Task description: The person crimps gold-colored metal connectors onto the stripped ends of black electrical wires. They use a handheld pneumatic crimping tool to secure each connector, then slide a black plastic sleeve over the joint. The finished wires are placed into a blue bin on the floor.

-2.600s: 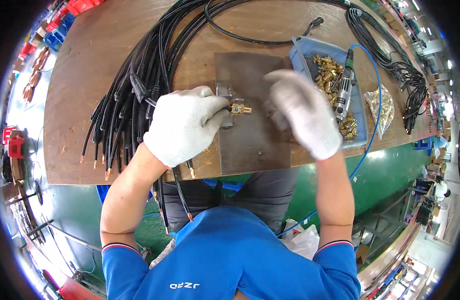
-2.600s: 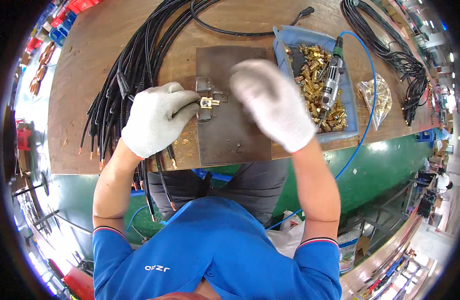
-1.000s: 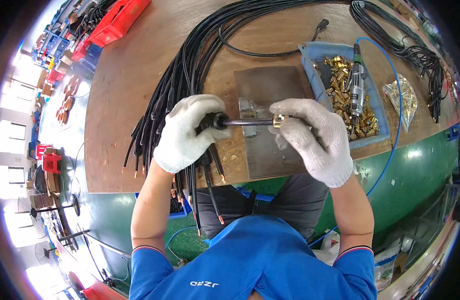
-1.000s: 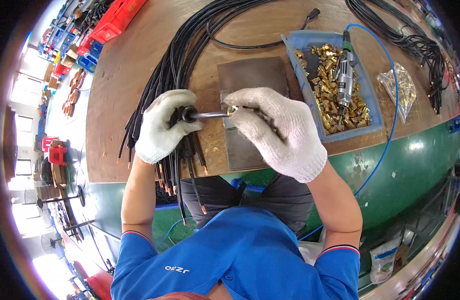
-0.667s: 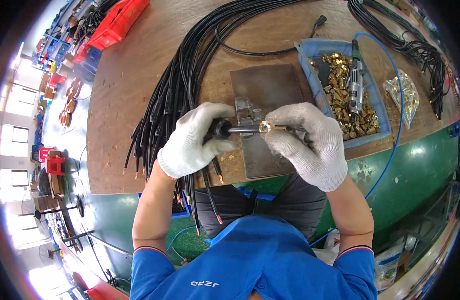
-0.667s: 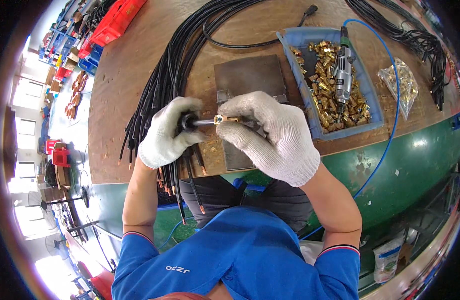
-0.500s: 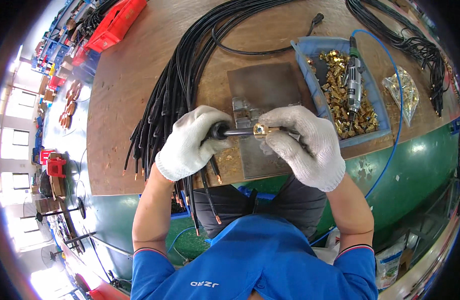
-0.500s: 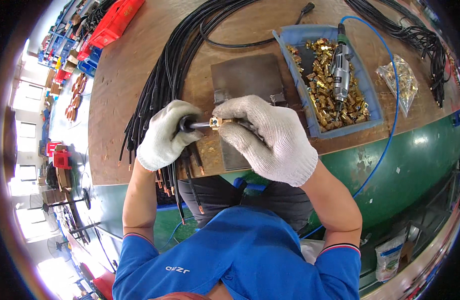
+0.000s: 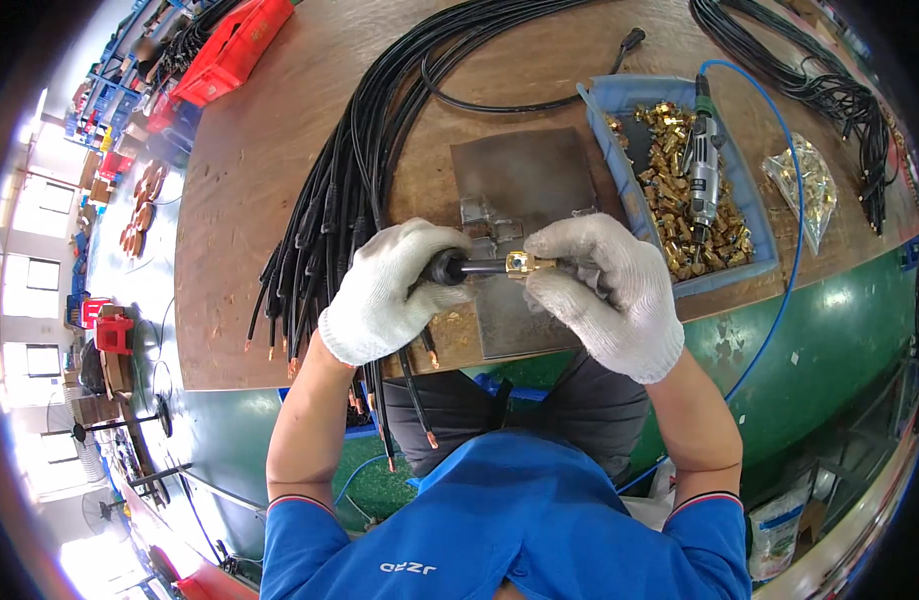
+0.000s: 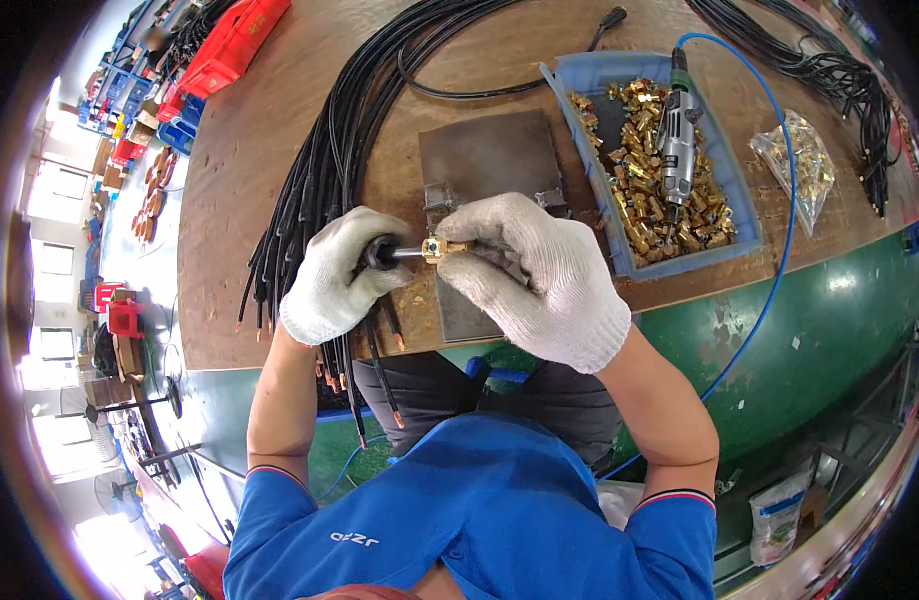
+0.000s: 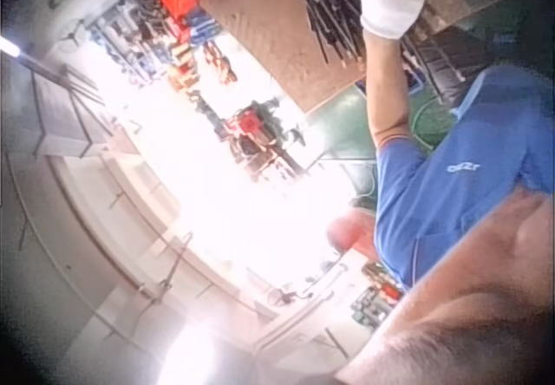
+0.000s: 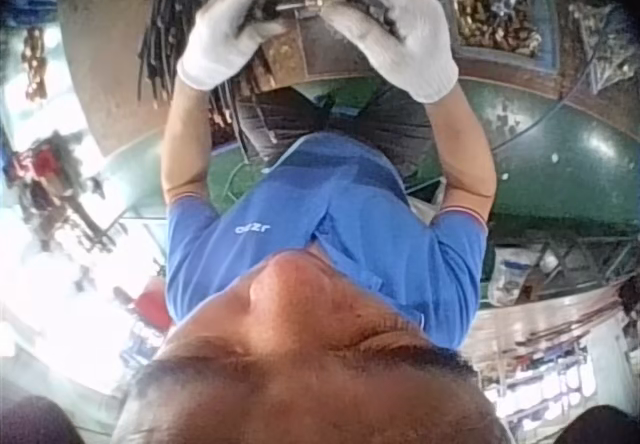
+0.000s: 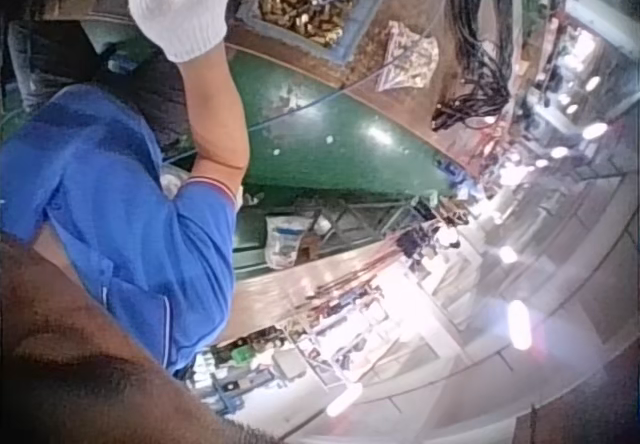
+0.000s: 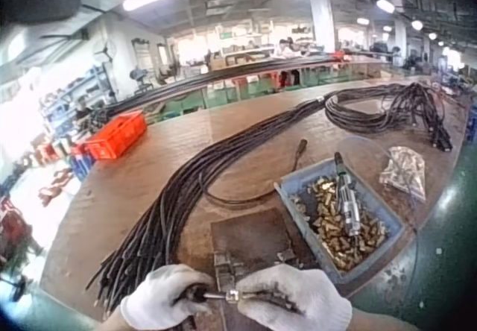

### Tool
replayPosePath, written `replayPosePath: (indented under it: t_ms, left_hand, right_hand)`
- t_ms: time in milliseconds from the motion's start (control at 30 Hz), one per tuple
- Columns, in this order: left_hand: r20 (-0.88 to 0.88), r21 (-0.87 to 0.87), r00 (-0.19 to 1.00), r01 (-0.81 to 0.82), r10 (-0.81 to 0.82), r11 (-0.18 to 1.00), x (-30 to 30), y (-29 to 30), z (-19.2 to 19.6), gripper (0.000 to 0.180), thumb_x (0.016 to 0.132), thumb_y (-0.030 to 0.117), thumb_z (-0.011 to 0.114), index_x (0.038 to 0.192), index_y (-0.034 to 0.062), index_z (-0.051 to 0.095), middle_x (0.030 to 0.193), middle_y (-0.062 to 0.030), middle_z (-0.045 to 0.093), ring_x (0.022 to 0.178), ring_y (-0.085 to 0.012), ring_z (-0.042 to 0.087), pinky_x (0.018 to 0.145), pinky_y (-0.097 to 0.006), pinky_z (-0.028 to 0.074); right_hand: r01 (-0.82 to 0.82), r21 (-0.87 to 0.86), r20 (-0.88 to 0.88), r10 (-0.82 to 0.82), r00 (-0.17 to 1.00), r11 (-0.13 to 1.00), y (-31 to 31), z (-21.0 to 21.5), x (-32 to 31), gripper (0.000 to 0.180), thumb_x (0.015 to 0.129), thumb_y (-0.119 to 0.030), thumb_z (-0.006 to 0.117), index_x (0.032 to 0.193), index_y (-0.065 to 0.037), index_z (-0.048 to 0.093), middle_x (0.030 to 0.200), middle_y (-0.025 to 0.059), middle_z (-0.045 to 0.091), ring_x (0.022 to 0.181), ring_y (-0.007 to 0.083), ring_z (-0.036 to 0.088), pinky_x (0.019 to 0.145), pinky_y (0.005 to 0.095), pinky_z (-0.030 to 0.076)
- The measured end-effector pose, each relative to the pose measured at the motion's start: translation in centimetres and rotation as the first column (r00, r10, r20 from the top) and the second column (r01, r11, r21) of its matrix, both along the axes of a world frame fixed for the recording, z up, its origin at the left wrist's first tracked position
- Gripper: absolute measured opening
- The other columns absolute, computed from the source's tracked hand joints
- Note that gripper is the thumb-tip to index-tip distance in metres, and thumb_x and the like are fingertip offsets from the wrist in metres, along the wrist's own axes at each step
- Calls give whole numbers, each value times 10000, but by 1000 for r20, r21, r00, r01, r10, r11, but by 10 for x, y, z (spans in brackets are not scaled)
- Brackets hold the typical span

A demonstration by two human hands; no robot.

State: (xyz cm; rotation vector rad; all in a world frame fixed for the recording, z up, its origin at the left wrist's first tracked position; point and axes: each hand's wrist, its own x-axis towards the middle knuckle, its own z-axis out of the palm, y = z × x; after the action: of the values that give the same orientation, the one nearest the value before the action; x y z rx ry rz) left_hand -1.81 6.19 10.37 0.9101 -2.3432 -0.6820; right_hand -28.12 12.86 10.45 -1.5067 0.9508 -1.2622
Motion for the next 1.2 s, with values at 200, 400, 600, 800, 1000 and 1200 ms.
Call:
replayPosePath:
  t_ms: [200, 400, 600, 800, 1000, 1200]
  left_hand:
    - [19, 3, 1000, -9, 9, 1000, -1, 2, 0, 404, 802, 131, 861, 1159, 38, 696, 969, -138, 684, 866, -337, 665, 797, -415, 542]
    - [-14, -59, 1000, 13, -14, 998, -6, 5, 0, 427, 778, 87, 850, 1176, 42, 703, 994, -148, 699, 887, -361, 680, 816, -433, 554]
    - [19, -85, 1000, 18, -17, 996, -9, 8, -1, 462, 779, 156, 892, 1194, 59, 715, 1005, -162, 719, 896, -389, 713, 792, -446, 573]
    - [55, 7, 998, 3, -4, 1000, -16, 16, 5, 435, 796, 131, 855, 1184, 30, 688, 1029, -191, 713, 955, -415, 694, 853, -464, 556]
    - [25, -80, 999, 27, -25, 996, -17, 15, 1, 449, 796, 157, 866, 1197, 49, 696, 971, -175, 707, 880, -411, 705, 785, -469, 567]
    - [41, -87, 999, 31, -28, 996, -18, 16, -1, 463, 793, 156, 861, 1207, 34, 691, 987, -182, 707, 904, -425, 701, 800, -481, 564]
  right_hand:
    - [-12, -31, -34, 11, 999, 999, 0, 1, -4, 215, 996, -3, 762, 1196, 12, 686, 994, 65, 772, 827, 39, 693, 704, 234, 568]
    - [1, -50, -89, -6, 996, 999, 1, 2, -6, 202, 981, -11, 782, 1170, 6, 712, 1048, 100, 793, 915, 80, 738, 771, 263, 599]
    - [11, -10, -81, -11, 997, 1000, 5, -3, -3, 190, 975, -33, 798, 1150, -3, 732, 1022, 73, 790, 861, 62, 717, 734, 252, 581]
    - [27, 61, -47, -24, 999, 998, 7, -6, -3, 163, 991, 28, 739, 1148, 26, 697, 954, 86, 773, 806, 99, 734, 683, 246, 565]
    - [44, 17, -56, -43, 997, 999, 12, -5, -2, 161, 996, -38, 776, 1145, 3, 730, 982, 76, 789, 830, 63, 721, 728, 258, 587]
    - [46, -68, -82, -51, 995, 997, 12, -2, 1, 166, 986, 15, 760, 1147, 27, 723, 974, 80, 780, 835, 72, 717, 715, 247, 574]
